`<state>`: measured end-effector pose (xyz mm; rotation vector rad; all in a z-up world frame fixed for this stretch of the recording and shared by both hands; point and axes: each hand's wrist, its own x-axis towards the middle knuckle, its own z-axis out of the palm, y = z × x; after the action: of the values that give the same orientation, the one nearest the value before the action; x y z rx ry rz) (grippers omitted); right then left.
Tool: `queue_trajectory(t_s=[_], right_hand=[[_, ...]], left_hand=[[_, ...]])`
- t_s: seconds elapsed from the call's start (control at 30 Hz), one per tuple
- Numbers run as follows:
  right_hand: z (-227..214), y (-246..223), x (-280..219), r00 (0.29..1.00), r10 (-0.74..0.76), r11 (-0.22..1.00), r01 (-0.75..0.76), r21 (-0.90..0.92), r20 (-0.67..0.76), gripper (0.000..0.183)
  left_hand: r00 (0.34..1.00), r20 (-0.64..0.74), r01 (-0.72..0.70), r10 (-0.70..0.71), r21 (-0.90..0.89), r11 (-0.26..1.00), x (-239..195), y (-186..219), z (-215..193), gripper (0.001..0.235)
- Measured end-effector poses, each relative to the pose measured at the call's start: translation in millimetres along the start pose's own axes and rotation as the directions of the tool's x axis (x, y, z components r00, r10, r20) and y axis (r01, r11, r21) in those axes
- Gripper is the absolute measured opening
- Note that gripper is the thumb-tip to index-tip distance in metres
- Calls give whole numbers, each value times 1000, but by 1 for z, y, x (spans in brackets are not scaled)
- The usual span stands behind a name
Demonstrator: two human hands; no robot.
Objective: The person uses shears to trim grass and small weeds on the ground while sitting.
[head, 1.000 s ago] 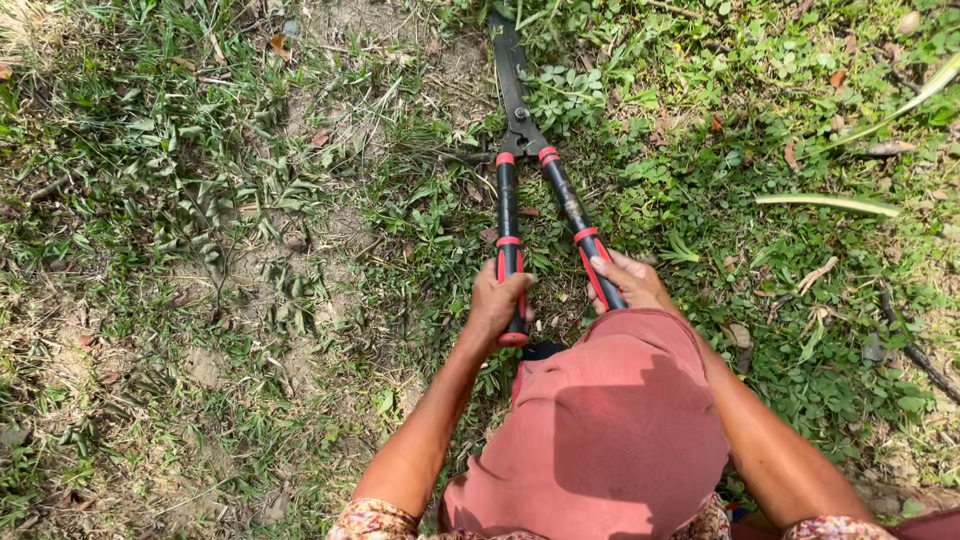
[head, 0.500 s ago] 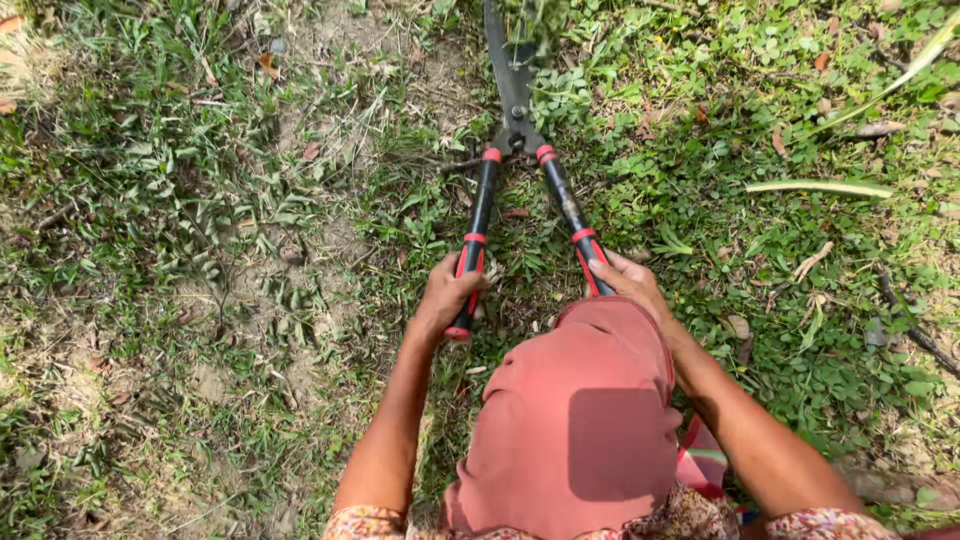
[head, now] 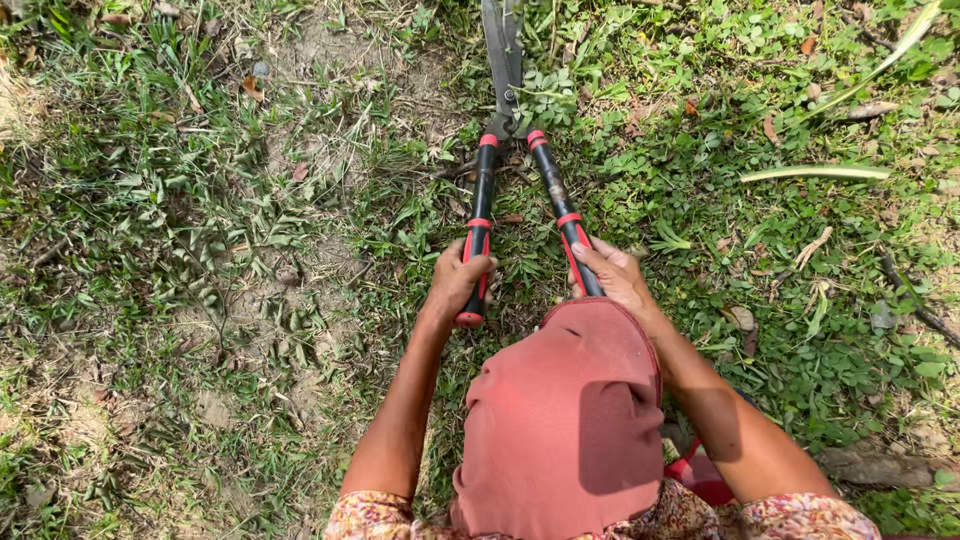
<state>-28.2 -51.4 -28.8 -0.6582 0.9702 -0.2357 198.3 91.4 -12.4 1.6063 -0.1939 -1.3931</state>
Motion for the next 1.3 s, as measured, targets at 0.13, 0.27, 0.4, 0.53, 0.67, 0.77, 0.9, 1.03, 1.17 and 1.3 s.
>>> queue_trajectory(t_s=[0.13,0.27,0.4,0.53,0.67,0.77,0.9,1.03,1.17,1.3], right_hand=[[-32,-17,-11,1000,13,993,-12,-114,7,55],[-36,-28,4,998,59,996,-60,-71,-21,55],[4,-5,40,998,-12,999,14,29,-56,57],[17,-7,36,995,-42,998,46,42,-92,59],[-23,-36,8,997,17,998,-22,-58,-81,60],[-37,-43,15,998,36,995,-41,-87,-61,60],[-9,-38,57,997,-70,997,69,-31,-44,58],[26,-18,66,992,-78,994,85,66,-100,59],[-7,-30,47,996,-51,998,53,20,-68,63],[-34,-52,60,999,-24,999,24,-32,-24,63]], left_hand=[[998,66,6,-13,112,994,2,17,-42,35],[996,93,-5,-11,169,986,28,27,-50,36],[997,-17,-75,78,127,989,61,13,16,39],[996,-54,-70,75,98,993,73,11,42,39],[997,76,-28,23,65,997,49,18,-13,42],[990,138,-15,12,18,1000,56,25,-32,43],[999,22,-45,43,66,997,95,26,5,42],[997,-36,-62,62,0,998,101,19,41,42],[999,24,-25,25,7,1000,82,27,3,42],[998,63,-11,2,149,989,97,51,-31,40]])
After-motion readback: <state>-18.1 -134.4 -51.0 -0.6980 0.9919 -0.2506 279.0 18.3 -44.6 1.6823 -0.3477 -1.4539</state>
